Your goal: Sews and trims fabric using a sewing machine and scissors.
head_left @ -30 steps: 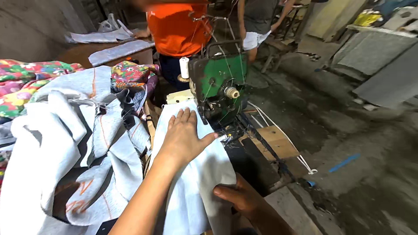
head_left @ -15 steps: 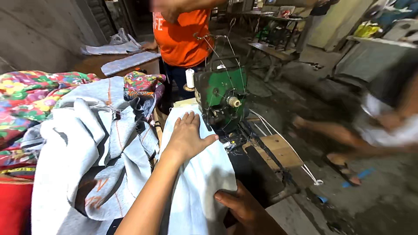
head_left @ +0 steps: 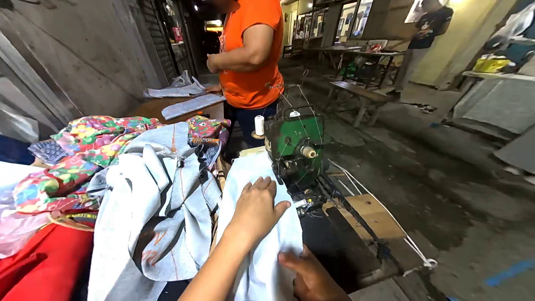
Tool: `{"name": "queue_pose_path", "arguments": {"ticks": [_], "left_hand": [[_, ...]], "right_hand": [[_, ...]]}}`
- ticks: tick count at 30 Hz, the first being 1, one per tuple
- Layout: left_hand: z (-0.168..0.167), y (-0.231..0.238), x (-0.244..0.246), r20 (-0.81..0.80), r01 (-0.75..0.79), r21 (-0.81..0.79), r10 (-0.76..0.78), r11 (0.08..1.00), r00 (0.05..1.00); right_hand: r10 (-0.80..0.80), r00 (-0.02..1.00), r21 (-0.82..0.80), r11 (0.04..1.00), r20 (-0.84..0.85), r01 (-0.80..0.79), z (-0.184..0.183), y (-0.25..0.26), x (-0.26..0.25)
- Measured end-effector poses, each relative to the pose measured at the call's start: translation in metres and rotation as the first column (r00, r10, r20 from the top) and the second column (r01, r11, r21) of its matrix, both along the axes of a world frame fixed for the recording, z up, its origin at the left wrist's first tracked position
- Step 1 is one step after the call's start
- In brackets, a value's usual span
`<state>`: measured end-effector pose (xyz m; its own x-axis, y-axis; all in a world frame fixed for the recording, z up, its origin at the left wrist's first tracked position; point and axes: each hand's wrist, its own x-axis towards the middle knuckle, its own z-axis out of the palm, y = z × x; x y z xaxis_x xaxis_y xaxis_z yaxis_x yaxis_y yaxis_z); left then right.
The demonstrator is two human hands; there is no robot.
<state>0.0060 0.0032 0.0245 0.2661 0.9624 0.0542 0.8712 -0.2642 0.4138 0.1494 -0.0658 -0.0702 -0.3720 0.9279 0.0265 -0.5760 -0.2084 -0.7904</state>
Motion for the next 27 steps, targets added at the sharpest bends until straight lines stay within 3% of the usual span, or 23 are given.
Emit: {"name": "queue_pose_path", "arguments": {"ticks": [19, 27], "left_hand": [[-0.002, 0.011, -0.003, 0.011, -0.029, 0.001, 0.029, 1.0, 1.0], [-0.005, 0.014, 0.001, 0.006, -0.067, 0.036, 0.067, 0.997, 0.998]], "right_hand": [[0.013, 0.995, 0.184, 0.982, 0.101, -0.031, -0.008, 0.011, 0.01], [-0.002, 0.988, 0.138, 0.99, 0.152, -0.019, -0.003, 0.013, 0.012]]}}
